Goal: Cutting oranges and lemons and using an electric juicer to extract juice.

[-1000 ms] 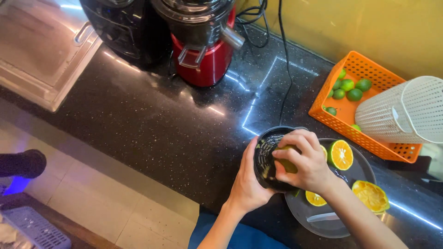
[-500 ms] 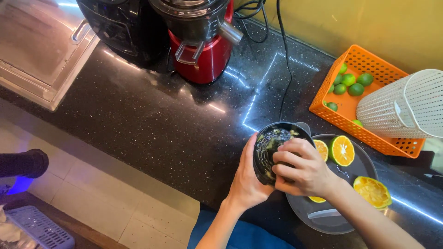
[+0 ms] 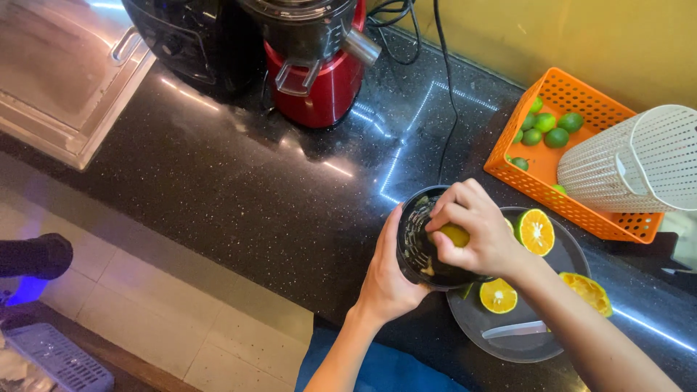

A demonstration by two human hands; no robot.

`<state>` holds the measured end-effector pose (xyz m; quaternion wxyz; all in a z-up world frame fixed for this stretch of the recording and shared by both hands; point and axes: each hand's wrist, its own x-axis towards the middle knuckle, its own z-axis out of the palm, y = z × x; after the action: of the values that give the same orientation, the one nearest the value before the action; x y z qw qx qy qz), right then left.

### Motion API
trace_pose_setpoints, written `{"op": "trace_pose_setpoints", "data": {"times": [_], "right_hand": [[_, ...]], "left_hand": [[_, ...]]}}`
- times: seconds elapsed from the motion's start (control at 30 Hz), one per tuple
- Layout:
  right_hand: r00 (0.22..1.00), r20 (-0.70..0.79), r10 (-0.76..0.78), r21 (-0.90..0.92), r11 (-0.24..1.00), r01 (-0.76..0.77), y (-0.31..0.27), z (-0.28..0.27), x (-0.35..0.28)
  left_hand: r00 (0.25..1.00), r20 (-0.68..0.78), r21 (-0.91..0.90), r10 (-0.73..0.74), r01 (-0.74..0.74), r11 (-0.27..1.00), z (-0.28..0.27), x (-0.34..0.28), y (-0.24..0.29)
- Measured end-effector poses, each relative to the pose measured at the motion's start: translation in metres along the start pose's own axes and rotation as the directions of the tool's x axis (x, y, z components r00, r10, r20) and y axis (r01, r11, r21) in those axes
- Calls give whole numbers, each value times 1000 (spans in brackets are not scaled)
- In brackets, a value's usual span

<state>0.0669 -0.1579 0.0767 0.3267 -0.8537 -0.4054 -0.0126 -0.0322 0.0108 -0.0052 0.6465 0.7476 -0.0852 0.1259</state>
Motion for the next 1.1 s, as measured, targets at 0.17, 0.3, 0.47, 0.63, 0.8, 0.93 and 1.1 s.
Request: {"op": "trace_pose_setpoints", "data": {"times": [0.17, 0.3, 0.47, 0.63, 0.8, 0.93, 1.1], "right_hand": [[998, -56, -40, -65, 997, 36, 0, 5, -11], [969, -155, -192, -266, 953, 146, -11, 13, -16], [967, -90, -239, -237, 948, 213, -23, 11, -8], [959, 44, -280, -187, 941, 283, -26, 15, -9], [968, 81, -236, -146, 958, 245, -33, 10, -2], [995, 39, -95, 78, 993, 92, -20, 3, -5], [998, 22, 58, 136, 989, -60, -4, -2, 0]], "left_hand": [[998, -12, -36, -54, 53, 998, -1, 2, 6], [999, -21, -47, -44, 43, 998, -2, 4, 8], [1000, -23, -1, -15, 15, 1000, -2, 1, 5], [1000, 11, 11, -9, 9, 1000, 0, 2, -4], [999, -14, 15, -34, 35, 999, 0, -2, -9], [999, 6, 3, -36, 36, 999, -2, 2, 4], [997, 23, -20, -71, 72, 997, -3, 2, 4]]}}
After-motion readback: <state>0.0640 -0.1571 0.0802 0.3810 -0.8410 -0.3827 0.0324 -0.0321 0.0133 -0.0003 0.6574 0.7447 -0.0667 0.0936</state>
